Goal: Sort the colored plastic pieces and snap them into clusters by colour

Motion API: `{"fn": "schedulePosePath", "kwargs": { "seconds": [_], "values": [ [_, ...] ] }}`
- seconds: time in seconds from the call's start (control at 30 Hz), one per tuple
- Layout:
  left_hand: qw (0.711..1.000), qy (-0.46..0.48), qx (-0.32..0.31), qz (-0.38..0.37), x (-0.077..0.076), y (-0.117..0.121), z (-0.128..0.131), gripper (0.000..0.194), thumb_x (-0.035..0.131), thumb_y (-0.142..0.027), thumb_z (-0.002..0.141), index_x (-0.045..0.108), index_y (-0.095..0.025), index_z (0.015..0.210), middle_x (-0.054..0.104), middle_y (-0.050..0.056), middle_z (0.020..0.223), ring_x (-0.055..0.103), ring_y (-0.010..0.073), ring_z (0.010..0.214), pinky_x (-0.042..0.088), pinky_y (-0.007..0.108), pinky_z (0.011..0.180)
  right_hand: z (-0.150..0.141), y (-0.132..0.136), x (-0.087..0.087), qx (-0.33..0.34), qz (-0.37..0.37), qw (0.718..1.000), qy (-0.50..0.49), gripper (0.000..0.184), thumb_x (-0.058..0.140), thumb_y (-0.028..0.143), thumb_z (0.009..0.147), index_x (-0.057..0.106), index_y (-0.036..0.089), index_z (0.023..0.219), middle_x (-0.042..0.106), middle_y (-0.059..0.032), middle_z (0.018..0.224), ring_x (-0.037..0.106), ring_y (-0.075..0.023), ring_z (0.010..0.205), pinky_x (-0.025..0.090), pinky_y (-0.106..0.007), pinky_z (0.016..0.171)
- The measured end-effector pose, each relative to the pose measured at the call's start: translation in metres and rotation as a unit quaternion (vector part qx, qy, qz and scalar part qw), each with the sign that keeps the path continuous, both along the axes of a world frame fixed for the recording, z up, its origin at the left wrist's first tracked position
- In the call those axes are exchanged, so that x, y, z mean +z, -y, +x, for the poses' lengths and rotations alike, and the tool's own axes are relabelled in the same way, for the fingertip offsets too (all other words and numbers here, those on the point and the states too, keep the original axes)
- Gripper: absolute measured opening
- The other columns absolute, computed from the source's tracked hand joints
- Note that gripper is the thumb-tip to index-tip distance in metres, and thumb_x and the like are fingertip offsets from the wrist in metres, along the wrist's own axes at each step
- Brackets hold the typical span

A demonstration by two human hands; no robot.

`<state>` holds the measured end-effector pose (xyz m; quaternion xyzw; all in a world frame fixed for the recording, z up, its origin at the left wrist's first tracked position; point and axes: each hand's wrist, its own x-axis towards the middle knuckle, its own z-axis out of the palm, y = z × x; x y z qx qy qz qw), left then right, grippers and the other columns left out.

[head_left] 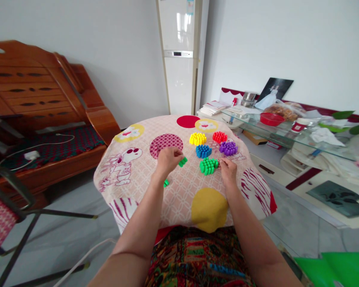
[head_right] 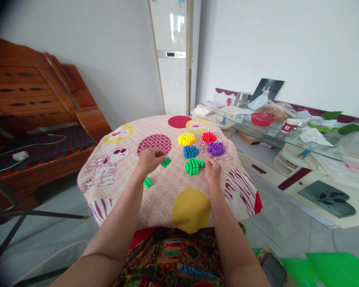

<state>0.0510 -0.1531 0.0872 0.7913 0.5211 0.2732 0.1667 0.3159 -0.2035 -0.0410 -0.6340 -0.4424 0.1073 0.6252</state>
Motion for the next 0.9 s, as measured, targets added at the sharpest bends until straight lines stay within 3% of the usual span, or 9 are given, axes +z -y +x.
{"fn": "schedulePosePath", "kwargs": {
  "seconds": [0.1,0.17,0.3,0.5,0.73,0.9],
  "values": [
    [0.993,0.033,-0.111,0.009,0.003,0.026,0.049,0.014,0.065,-0.022,0.078,0.075,-0.016,0.086,0.076,0.003,0.079,0.068,0.0151,0.073,0.046,0.023,0.069,0.001,0.000,0.002,-0.004,-0.003,1.000,0.002,0.034,0.052,0.039,0.079,0.076,0.016,0.088,0.075,-0.0087,0.086,0.066,-0.0230,0.078,0.053,-0.034,0.072],
    [0.989,0.019,-0.149,0.015,0.001,0.039,0.075,0.014,0.063,-0.020,0.078,0.075,-0.016,0.087,0.075,0.004,0.079,0.067,0.0156,0.074,0.047,0.024,0.069,0.000,0.001,0.004,-0.004,-0.009,1.000,0.002,0.034,0.053,0.039,0.078,0.076,0.016,0.087,0.075,-0.0082,0.086,0.065,-0.0230,0.077,0.053,-0.034,0.072],
    [0.988,-0.042,-0.147,0.026,-0.007,0.048,0.109,0.017,0.059,-0.020,0.081,0.074,-0.015,0.089,0.075,0.007,0.082,0.068,0.0191,0.078,0.048,0.027,0.070,-0.001,0.004,0.010,-0.006,-0.024,1.000,0.009,0.033,0.051,0.039,0.077,0.075,0.017,0.082,0.074,-0.0068,0.080,0.064,-0.0221,0.071,0.051,-0.033,0.069],
    [0.985,-0.122,-0.118,0.034,-0.018,0.040,0.134,0.026,0.050,-0.020,0.087,0.073,-0.010,0.096,0.074,0.016,0.095,0.069,0.0260,0.091,0.051,0.033,0.076,-0.001,0.005,0.012,-0.011,-0.025,1.000,0.003,0.034,0.053,0.040,0.075,0.076,0.017,0.083,0.076,-0.0081,0.083,0.065,-0.0242,0.076,0.049,-0.034,0.073],
    [0.986,-0.116,-0.114,0.038,-0.023,0.036,0.135,0.028,0.046,-0.014,0.089,0.071,-0.011,0.101,0.072,0.016,0.100,0.067,0.0233,0.095,0.050,0.031,0.082,-0.002,0.007,0.014,-0.006,-0.013,1.000,-0.006,0.035,0.052,0.039,0.075,0.076,0.016,0.085,0.075,-0.0084,0.082,0.065,-0.0236,0.076,0.049,-0.034,0.074],
    [0.994,-0.066,-0.071,0.042,-0.012,0.021,0.084,0.020,0.053,-0.017,0.086,0.072,-0.015,0.093,0.073,0.010,0.092,0.067,0.0197,0.087,0.047,0.028,0.077,-0.004,0.006,0.014,-0.010,-0.009,1.000,-0.021,0.035,0.053,0.040,0.076,0.076,0.016,0.087,0.075,-0.0078,0.084,0.065,-0.0231,0.078,0.051,-0.034,0.073]
  ]
}}
